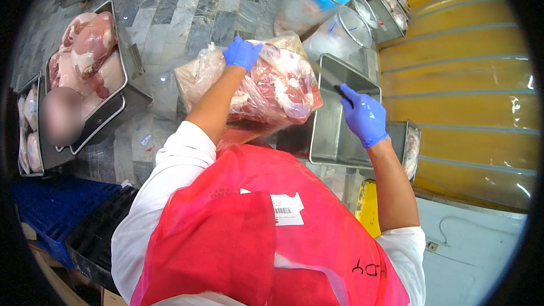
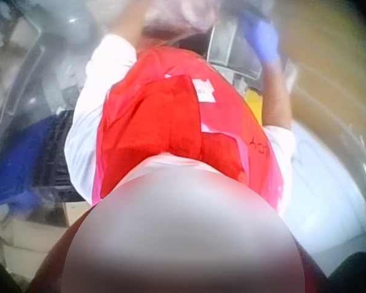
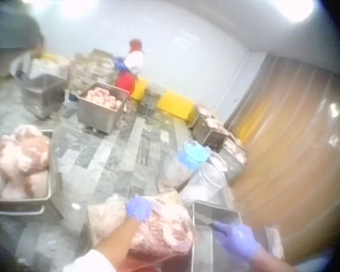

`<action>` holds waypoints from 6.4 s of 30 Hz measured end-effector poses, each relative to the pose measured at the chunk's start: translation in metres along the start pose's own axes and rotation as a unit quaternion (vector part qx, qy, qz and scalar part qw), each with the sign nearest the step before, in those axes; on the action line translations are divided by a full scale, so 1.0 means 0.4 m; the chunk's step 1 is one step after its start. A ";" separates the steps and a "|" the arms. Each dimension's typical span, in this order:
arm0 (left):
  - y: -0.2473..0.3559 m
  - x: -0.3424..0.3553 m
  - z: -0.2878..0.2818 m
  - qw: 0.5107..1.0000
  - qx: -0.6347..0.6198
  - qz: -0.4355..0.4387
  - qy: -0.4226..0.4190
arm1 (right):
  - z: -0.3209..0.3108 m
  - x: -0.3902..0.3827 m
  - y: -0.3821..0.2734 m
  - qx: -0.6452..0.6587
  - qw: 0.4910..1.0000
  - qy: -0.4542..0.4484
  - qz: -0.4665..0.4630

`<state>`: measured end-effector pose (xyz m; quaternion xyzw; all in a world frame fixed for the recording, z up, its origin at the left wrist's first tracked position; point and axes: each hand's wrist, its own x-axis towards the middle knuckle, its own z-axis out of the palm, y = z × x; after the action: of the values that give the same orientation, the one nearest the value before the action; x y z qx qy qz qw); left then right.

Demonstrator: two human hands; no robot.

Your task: The person is cutting a large piece of raw meat on a cutting board using a knife. They are wearing a red apron and blue gloves. The person is standing at a table with other pieces of meat in metal trays nearby.

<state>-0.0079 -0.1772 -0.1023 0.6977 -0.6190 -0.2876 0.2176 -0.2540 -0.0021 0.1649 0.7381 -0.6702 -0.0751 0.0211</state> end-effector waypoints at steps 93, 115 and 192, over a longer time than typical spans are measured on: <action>-0.222 -0.360 -0.079 0.997 -0.039 0.003 0.066 | 0.086 -0.253 0.035 0.267 0.962 -0.049 0.022; 0.051 -0.301 -0.004 0.954 -0.115 0.249 -0.121 | 0.356 -0.590 -0.032 0.489 0.814 0.078 0.302; 0.002 -0.267 0.081 0.986 -0.155 0.053 0.037 | 0.228 -0.292 0.257 0.400 0.906 -0.066 0.116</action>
<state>-0.0373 -0.0701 -0.1117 0.6317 -0.5950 -0.3419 0.3607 -0.3788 0.1098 0.0978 0.5946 -0.7248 0.1537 -0.3122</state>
